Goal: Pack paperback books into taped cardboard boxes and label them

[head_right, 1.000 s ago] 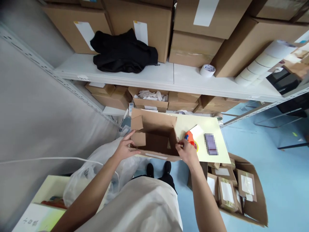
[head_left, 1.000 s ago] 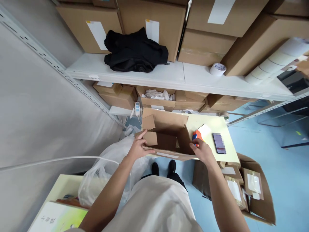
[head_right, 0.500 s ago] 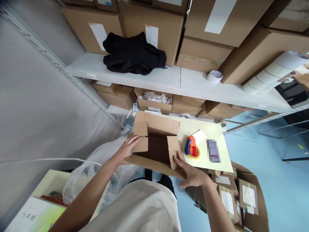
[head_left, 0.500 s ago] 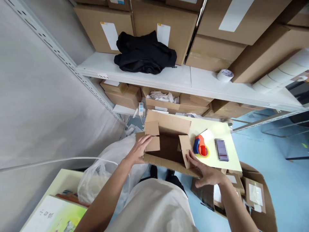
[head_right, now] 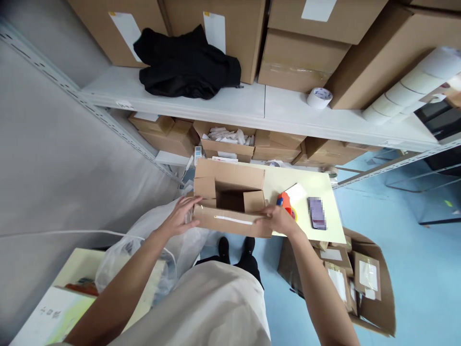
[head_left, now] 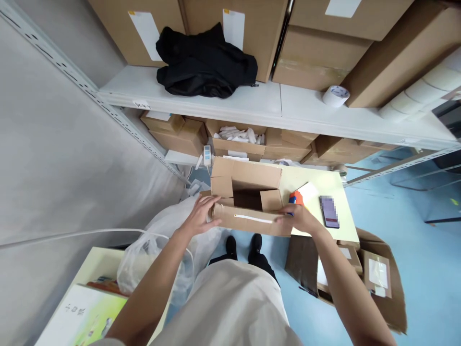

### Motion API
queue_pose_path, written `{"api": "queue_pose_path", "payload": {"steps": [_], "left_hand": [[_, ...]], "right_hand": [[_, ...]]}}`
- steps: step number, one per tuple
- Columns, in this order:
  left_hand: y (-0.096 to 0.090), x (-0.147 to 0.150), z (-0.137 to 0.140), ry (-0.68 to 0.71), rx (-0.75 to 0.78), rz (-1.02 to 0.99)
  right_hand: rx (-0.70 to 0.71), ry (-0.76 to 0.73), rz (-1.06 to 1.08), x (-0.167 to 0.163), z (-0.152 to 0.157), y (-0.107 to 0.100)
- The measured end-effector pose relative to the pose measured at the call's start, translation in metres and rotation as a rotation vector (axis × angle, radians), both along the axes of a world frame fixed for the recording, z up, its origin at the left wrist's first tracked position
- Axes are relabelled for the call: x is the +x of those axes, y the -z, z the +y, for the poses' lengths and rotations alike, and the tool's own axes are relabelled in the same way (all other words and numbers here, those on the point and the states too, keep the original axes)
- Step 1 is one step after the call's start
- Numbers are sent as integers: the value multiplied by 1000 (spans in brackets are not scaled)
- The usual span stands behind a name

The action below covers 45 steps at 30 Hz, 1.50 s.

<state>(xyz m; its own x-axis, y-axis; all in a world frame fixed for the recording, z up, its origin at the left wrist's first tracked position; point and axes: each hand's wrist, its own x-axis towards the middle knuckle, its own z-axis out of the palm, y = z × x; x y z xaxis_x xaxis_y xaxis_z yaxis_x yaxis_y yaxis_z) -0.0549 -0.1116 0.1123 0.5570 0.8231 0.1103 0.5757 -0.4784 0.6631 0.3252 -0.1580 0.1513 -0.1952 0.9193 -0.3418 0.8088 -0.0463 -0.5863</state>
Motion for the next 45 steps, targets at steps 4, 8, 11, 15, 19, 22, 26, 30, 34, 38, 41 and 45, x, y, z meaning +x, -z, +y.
{"api": "queue_pose_path", "payload": {"steps": [4, 8, 11, 15, 19, 22, 26, 30, 34, 38, 41, 45], "left_hand": [[13, 10, -2, -248, 52, -130], [23, 22, 1, -342, 25, -119], [25, 25, 6, -273, -92, -120], [20, 25, 4, -249, -71, -130], [10, 27, -2, -229, -81, -67], [1, 32, 1, -195, -104, 5], [-2, 36, 8, -181, -107, 25], [9, 36, 9, -190, -99, -42], [26, 31, 6, -311, -189, -174], [36, 26, 3, -322, -368, -341], [38, 30, 5, -370, -448, -440], [34, 46, 13, -558, -392, -417]], "right_hand": [[268, 213, -132, -8, 9, 20], [331, 210, 41, -7, 20, 29], [270, 207, 365, -6, 34, 29], [315, 356, 609, -12, 37, 35], [441, 451, 577, -17, 26, 43], [500, 593, 513, -22, 31, 44], [566, 597, 456, -23, 50, 40], [566, 348, 420, -6, 45, 37], [392, 150, 266, 9, 5, 41], [176, 209, 295, 1, -31, 56], [207, 365, 370, -13, -33, 68], [327, 498, 389, -24, -16, 70]]}}
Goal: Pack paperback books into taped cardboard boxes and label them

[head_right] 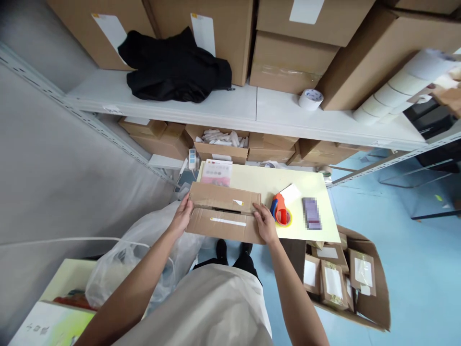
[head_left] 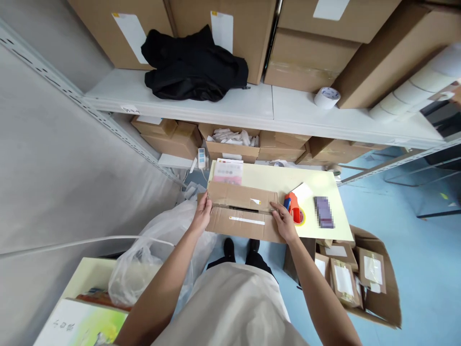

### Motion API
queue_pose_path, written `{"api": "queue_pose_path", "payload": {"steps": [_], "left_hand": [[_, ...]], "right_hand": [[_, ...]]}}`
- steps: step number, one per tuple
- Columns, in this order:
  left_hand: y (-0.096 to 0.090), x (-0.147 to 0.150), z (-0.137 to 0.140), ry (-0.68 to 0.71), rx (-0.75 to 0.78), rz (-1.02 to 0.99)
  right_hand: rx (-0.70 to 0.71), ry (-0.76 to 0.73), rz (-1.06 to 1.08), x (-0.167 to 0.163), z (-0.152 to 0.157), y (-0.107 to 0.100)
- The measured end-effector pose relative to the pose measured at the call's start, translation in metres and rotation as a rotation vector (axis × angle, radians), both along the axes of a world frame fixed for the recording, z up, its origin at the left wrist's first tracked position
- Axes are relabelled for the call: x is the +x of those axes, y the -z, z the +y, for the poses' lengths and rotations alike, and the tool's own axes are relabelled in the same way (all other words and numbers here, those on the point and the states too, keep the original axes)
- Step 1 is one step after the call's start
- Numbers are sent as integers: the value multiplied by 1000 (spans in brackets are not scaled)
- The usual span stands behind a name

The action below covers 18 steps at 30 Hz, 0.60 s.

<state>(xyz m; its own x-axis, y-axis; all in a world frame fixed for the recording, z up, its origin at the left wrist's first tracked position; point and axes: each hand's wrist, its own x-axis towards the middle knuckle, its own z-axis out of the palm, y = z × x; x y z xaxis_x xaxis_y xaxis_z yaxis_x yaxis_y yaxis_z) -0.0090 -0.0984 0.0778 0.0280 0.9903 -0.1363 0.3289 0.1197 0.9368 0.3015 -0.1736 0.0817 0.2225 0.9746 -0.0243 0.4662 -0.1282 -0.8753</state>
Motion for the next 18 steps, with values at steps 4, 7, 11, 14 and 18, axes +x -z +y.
{"api": "queue_pose_path", "payload": {"steps": [4, 7, 11, 14, 18], "left_hand": [[-9, 16, 9, 43, -4, 18], [-22, 25, 12, 40, 18, 36], [-45, 31, 15, 30, 85, 38], [-58, 33, 21, 34, 138, 47], [-57, 40, 39, 27, 147, 92]], "right_hand": [[89, 93, -55, 9, 22, -17], [126, 85, -84, 19, 32, -33], [168, 72, -88, 29, 35, -55], [204, 47, -74, 35, 38, -66], [207, 22, -33, 43, 54, -63]]}}
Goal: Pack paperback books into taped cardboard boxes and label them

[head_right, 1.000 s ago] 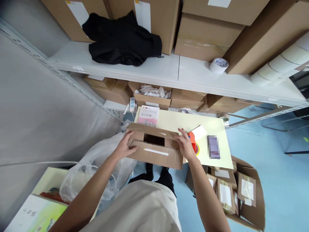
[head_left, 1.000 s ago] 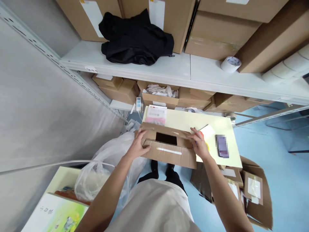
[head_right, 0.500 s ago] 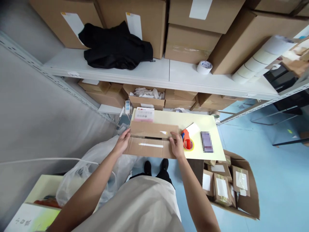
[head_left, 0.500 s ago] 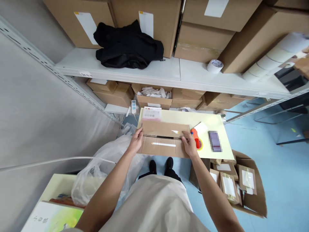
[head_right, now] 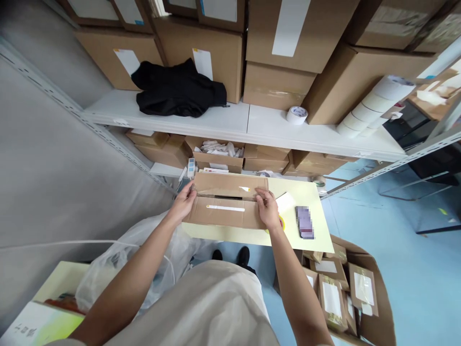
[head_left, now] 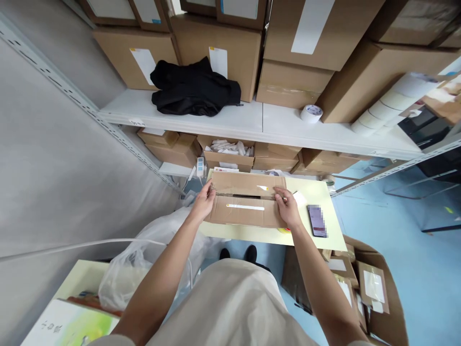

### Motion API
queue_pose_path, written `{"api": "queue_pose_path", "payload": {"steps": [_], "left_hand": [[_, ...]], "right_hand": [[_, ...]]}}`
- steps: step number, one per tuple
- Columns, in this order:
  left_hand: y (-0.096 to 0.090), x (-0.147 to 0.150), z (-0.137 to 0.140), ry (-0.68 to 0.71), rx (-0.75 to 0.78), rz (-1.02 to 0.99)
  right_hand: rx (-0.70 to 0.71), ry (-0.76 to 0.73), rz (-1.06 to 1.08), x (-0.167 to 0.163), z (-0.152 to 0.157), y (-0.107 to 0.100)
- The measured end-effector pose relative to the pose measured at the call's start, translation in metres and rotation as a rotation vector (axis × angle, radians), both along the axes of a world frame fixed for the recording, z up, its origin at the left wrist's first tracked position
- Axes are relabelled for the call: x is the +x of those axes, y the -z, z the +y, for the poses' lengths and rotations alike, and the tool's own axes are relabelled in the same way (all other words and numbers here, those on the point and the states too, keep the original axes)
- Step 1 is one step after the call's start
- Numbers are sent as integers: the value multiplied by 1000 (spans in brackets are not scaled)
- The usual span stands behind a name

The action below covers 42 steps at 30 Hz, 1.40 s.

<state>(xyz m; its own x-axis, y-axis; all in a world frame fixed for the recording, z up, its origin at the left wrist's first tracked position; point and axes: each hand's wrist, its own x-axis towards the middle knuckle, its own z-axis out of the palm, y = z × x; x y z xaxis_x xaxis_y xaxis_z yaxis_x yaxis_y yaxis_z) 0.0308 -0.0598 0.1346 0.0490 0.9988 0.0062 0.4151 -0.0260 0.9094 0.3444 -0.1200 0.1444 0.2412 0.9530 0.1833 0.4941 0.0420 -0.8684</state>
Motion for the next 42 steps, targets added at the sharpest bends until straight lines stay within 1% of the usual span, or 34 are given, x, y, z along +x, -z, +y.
{"api": "queue_pose_path", "payload": {"steps": [3, 6, 9, 11, 12, 14, 15, 16, 17, 19, 20, 21, 22, 25, 26, 28, 30, 31, 32, 33, 35, 36, 38, 40, 42], "left_hand": [[13, 8, 14, -15, -10, 50], [33, 14, 22, -15, 3, 111], [51, 15, 19, -10, -5, 153], [56, 13, 12, -10, -18, 195], [55, 13, 8, -19, -11, 238], [47, 15, -2, -56, 53, 371], [39, 18, -6, -53, 104, 450], [32, 24, -10, -14, 163, 522], [24, 31, -13, 68, 221, 577], [12, 50, -17, 313, 309, 624], [9, 59, -17, 420, 329, 629], [8, 69, -18, 487, 332, 632], [9, 76, -18, 518, 322, 639], [17, 90, -16, 499, 281, 667], [20, 92, -16, 491, 278, 670], [24, 92, -14, 481, 289, 671], [25, 94, -13, 467, 303, 681], [25, 95, -12, 458, 307, 693], [24, 96, -11, 447, 308, 707], [23, 98, -10, 438, 305, 720], [22, 100, -7, 431, 290, 736], [21, 100, -6, 436, 280, 738], [19, 100, -4, 476, 257, 732], [16, 98, -2, 547, 233, 731], [13, 96, -1, 624, 212, 747]], "right_hand": [[-42, -1, 34, 4, 12, 18], [-95, -4, 19, 7, 14, 39], [-157, -56, -41, 8, 10, 55], [-186, -84, -87, 8, 6, 60], [-198, -85, -105, 8, 4, 62], [-215, -73, -120, 7, 2, 64], [-219, -65, -119, 7, 2, 65], [-219, -60, -115, 6, 2, 66], [-216, -58, -111, 5, 2, 66], [-204, -61, -100, 2, 3, 66], [-198, -66, -95, 1, 4, 66], [-195, -79, -90, 0, 4, 65], [-193, -100, -84, 2, 3, 65], [-188, -149, -70, 19, -5, 68], [-183, -123, -69, 29, -11, 71], [-202, 22, -75, 53, -28, 79], [-290, 189, -120, 74, -46, 91], [-349, 227, -162, 81, -53, 98], [-403, 222, -217, 85, -59, 104], [-441, 180, -280, 86, -62, 110], [-495, 76, -409, 81, -61, 119], [-529, 47, -463, 77, -58, 122], [-626, 51, -538, 70, -50, 125], [-725, 66, -565, 66, -43, 126], [-778, 44, -569, 66, -39, 127]]}}
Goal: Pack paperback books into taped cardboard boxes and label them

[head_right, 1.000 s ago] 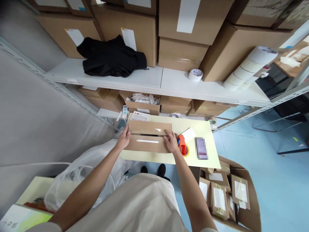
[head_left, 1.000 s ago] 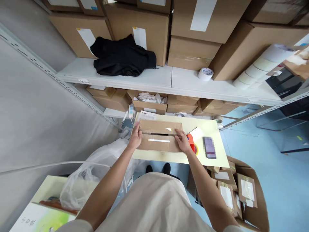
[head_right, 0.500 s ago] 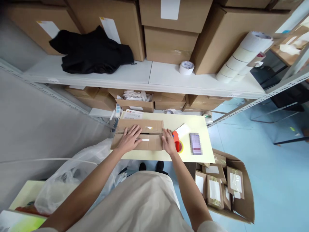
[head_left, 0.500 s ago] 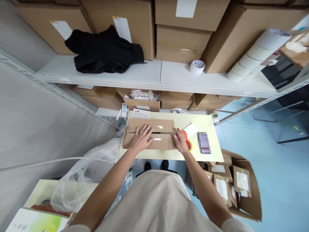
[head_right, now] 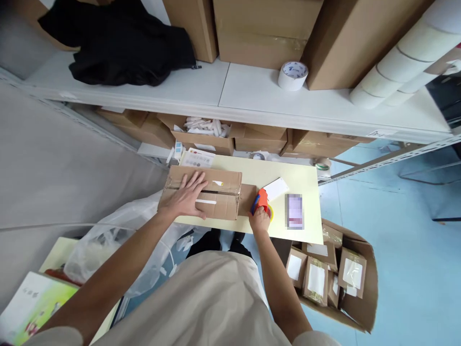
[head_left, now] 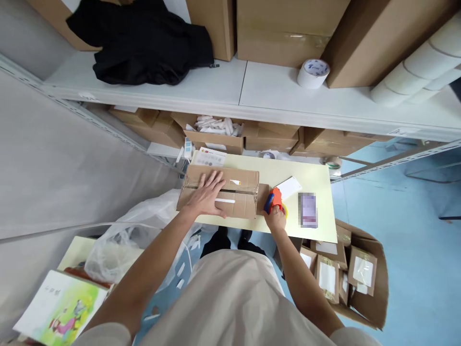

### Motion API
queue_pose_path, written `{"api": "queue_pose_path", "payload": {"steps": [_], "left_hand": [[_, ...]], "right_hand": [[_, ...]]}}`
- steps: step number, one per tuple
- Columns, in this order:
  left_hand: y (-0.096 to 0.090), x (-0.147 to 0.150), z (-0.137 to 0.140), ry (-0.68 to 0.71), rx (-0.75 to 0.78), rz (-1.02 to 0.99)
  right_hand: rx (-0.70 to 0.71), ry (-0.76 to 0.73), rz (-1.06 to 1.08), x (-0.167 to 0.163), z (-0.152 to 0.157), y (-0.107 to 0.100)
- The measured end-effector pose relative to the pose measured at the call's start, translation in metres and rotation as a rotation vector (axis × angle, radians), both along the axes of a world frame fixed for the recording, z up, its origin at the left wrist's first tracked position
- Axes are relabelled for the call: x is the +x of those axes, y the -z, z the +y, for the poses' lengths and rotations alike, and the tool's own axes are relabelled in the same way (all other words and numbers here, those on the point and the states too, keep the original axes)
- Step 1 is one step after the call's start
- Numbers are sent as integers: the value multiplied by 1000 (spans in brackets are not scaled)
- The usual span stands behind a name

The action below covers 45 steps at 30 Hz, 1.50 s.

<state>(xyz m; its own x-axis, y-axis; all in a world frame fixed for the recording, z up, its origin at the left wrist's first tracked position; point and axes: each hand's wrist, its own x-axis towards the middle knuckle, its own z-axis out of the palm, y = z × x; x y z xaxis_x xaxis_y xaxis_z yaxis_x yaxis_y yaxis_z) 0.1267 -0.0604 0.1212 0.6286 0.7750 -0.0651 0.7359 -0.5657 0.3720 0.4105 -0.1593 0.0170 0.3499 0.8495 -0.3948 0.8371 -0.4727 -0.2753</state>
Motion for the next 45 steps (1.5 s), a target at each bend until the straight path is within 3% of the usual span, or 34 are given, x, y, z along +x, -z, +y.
{"api": "queue_pose_path", "payload": {"steps": [5, 10, 12, 15, 17, 19, 21, 24, 28, 31, 33, 36, 39, 41, 43, 45], "left_hand": [[-11, 2, 0, 77, 4, 145], [-17, 4, 0, 103, 84, 216], [-16, 3, -1, 95, 101, 208], [-10, 0, -1, 90, 109, 172], [-6, -3, -1, 94, 116, 134], [-2, -6, -2, 97, 122, 99], [2, -8, -3, 98, 123, 71], [6, -8, -2, 97, 119, 35], [6, -8, -1, 106, 106, -9], [1, -9, 0, 76, 64, -81], [-4, -6, -1, -9, -21, -213], [-13, 6, 1, -293, -269, -606], [-21, 26, 6, -569, -729, -1014], [-25, 37, 11, -634, -1021, -1134], [-28, 44, 14, -660, -1126, -1166], [-28, 47, 16, -698, -1112, -1203]], "right_hand": [[-42, -20, -3, 1, 0, -2], [37, 103, 22, 10, -17, -19], [148, 166, 95, 19, -29, -33], [464, 240, 291, 32, -37, -64], [653, 238, 409, 32, -29, -90], [733, 188, 483, 22, -9, -118], [702, 121, 559, 6, 19, -142], [529, 29, 736, -16, 62, -159], [326, 9, 835, -26, 91, -157], [311, 31, 860, -20, 94, -152], [299, 27, 878, -16, 94, -150], [295, 4, 894, -13, 94, -147], [332, -17, 908, -9, 95, -142], [340, -26, 918, -6, 95, -139], [339, -32, 919, -4, 96, -136], [345, -32, 919, -2, 95, -135]]}}
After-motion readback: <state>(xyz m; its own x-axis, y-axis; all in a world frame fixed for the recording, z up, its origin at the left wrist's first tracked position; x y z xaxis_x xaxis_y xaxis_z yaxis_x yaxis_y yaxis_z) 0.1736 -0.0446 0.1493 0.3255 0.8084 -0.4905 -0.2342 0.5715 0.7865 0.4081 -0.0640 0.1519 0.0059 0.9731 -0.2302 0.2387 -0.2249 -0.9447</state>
